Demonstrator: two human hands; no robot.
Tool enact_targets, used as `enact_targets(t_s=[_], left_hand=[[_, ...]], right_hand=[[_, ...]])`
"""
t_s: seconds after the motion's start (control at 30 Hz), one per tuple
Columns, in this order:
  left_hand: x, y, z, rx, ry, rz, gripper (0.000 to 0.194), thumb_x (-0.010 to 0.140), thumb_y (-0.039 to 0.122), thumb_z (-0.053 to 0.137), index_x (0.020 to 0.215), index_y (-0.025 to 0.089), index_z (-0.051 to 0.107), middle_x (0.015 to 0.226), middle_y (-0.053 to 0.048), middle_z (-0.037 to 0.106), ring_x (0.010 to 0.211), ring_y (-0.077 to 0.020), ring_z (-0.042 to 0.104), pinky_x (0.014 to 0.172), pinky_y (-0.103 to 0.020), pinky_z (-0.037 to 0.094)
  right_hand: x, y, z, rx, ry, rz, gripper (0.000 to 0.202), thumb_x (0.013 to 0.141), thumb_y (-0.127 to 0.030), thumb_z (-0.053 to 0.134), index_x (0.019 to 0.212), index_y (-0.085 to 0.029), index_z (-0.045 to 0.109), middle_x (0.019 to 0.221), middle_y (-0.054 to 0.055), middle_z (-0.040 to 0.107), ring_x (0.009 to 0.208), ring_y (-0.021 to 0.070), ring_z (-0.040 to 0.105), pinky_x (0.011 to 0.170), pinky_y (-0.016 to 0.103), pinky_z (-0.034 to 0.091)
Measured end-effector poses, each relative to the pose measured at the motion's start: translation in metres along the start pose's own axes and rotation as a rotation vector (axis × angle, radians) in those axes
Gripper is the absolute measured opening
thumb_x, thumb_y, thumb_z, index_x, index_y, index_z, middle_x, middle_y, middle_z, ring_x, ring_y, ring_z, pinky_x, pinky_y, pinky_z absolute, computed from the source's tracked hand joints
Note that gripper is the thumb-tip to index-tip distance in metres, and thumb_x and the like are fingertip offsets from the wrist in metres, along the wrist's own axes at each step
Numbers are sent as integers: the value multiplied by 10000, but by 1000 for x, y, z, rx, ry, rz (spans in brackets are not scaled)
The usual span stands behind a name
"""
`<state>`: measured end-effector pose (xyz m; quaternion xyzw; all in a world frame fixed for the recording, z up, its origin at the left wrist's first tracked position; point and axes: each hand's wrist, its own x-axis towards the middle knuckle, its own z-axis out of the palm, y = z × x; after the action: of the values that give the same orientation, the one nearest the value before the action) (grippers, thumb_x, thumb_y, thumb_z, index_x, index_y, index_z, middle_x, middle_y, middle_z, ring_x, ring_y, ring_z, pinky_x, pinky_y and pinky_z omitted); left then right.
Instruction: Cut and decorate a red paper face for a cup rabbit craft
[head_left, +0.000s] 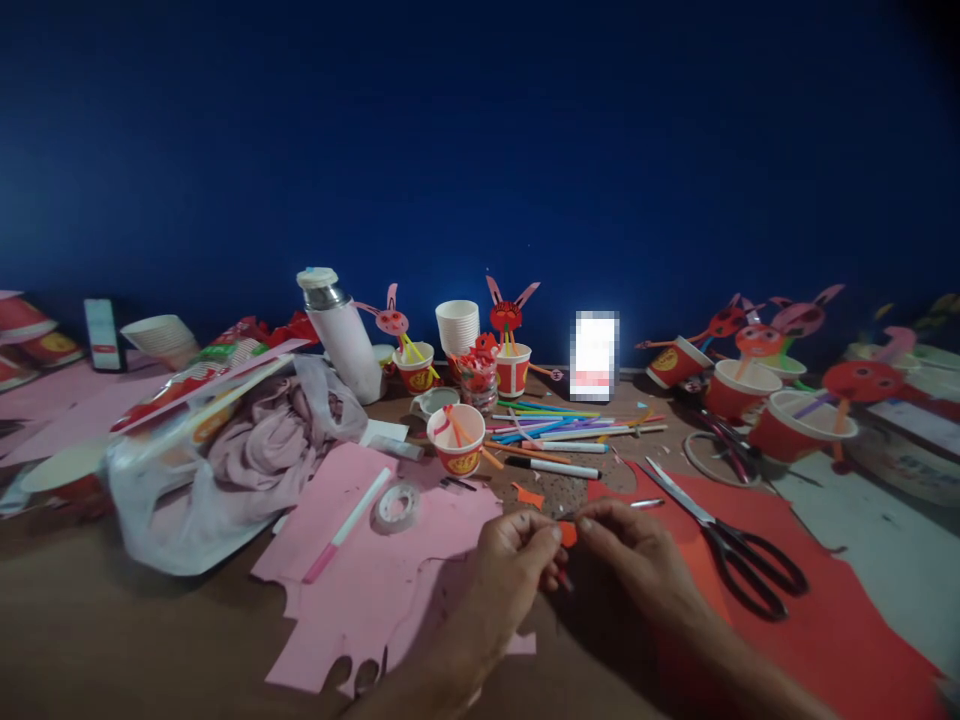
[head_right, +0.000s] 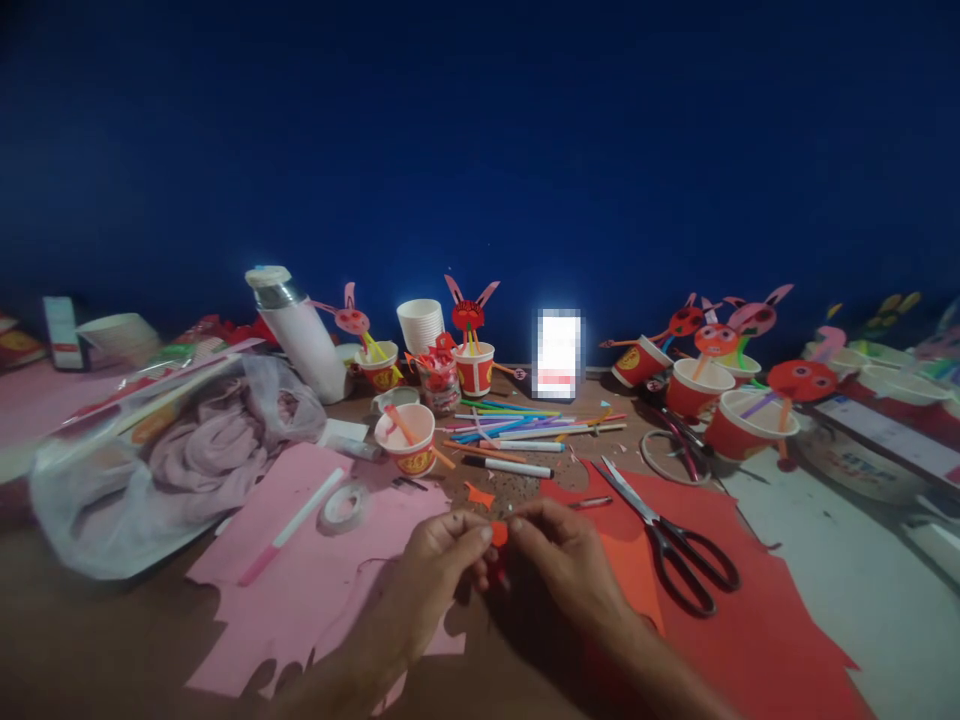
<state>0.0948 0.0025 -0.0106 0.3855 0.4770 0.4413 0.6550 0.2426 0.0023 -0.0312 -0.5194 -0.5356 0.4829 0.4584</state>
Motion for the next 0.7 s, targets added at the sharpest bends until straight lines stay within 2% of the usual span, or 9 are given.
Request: enact_targets(t_s=[0.13, 0.23, 0.33, 0.47, 0.6, 0.7], left_hand=[[3, 6, -8, -21, 57, 53, 153, 613, 285, 668, 547, 169, 594, 452, 32, 536, 399, -86, 450, 423, -197, 313], [7, 15, -16, -47, 114, 118, 178, 569, 297, 693, 583, 158, 583, 513, 34, 572, 430, -71, 466, 460, -191, 362], [7, 24, -23, -71, 146, 155, 209, 544, 308, 695, 623, 153, 581, 518, 37, 582, 433, -71, 480, 482, -203, 406], [-2, 34, -31, -59, 153, 161, 231, 530, 296, 707, 644, 144, 578, 582, -4, 644, 474, -90, 533, 488, -214, 443], [-8, 38, -43, 10, 141, 126, 212, 535, 274, 701, 640, 140, 574, 567, -9, 647, 447, -86, 539, 473, -206, 447], [-5, 35, -49, 76, 114, 94, 195, 549, 265, 687, 647, 144, 570, 551, 3, 633, 426, -75, 524, 450, -191, 436]], right_hand=[[4, -1, -6, -114, 158, -89, 277, 785, -461, 539, 752, -192, 599, 659, 9, 575, 607, 161, 524, 556, 282, 423], [4, 0, -8, -204, 186, -153, 255, 814, -417, 505, 793, -191, 621, 719, 24, 611, 665, 173, 559, 602, 284, 447], [1, 1, -7, -313, 141, -217, 234, 842, -357, 491, 845, -189, 654, 804, 41, 674, 756, 189, 604, 681, 292, 465], [-10, 0, 1, -488, 9, -313, 222, 880, -270, 462, 929, -193, 665, 913, 54, 710, 823, 181, 630, 720, 277, 456], [-16, -2, 10, -698, -105, -404, 204, 871, -204, 473, 803, -206, 665, 775, 32, 702, 685, 160, 609, 623, 259, 411], [-13, 1, 11, -854, -114, -464, 200, 842, -172, 488, 729, -183, 653, 694, 45, 682, 624, 169, 580, 593, 281, 364]])
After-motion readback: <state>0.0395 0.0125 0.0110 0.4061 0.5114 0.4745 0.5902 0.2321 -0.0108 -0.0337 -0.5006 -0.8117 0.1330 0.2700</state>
